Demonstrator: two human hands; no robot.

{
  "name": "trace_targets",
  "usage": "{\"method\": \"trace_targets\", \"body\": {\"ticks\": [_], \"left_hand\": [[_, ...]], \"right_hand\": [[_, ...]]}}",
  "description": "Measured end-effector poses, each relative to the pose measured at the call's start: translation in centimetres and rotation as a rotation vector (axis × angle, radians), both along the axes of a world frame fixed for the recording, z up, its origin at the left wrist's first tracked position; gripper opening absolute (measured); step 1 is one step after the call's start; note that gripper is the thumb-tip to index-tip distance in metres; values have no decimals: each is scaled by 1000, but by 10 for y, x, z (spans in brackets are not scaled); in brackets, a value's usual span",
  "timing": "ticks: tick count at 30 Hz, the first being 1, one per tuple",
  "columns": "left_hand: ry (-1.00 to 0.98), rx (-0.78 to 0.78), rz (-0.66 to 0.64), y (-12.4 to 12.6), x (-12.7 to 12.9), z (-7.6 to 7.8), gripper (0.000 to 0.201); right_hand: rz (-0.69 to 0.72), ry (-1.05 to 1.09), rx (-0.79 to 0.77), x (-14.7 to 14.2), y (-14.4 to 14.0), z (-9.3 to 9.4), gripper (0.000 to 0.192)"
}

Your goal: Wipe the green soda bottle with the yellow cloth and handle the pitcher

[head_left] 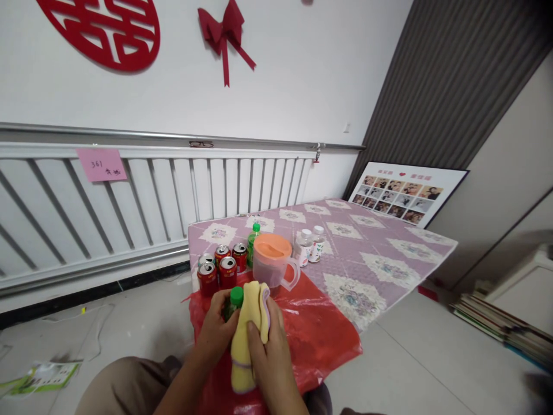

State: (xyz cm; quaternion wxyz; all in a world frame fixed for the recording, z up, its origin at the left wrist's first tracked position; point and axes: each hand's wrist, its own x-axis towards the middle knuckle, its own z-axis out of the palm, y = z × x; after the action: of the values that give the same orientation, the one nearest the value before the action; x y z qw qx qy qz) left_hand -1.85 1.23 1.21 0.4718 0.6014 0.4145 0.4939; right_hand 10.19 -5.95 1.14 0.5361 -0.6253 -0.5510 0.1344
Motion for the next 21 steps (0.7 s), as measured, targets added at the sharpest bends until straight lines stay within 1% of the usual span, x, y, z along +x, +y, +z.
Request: {"method": "trace_targets", "body": {"ticks": [2, 3, 5, 7, 9, 12, 14, 17, 19, 21], "left_hand": [[-65, -9, -39, -1, 3, -1, 46], [-88, -16, -64, -1, 4, -1, 48], [-105, -25, -96, -1, 4, 0, 46], [-82, -31, -100, -2, 3, 1, 35], [-45, -24, -89, -2, 2, 1, 31], [-14, -23, -75, -2, 2, 2, 42], [-21, -26, -54, -4, 5, 2, 49], [20, 14, 15, -8, 13, 1, 45], [62, 58, 71, -11, 17, 0, 41], [78, 80, 82, -12, 15, -2, 43]], "right_hand": [[32, -34, 53, -6, -1, 10, 57], [46, -49, 69, -8, 0, 12, 56], [39, -56, 76, -10, 3, 9, 54], [-2, -40, 44, -8, 8, -2, 53], [-35, -18, -16, -2, 12, -17, 53], [-34, -3, -109, 6, 12, -41, 54], [-14, -6, -144, 9, 10, -52, 54], [-11, -16, -155, 10, 8, -60, 54], [-22, -20, -165, 10, 8, -61, 54], [-18, -32, -185, 10, 9, -61, 54]]}}
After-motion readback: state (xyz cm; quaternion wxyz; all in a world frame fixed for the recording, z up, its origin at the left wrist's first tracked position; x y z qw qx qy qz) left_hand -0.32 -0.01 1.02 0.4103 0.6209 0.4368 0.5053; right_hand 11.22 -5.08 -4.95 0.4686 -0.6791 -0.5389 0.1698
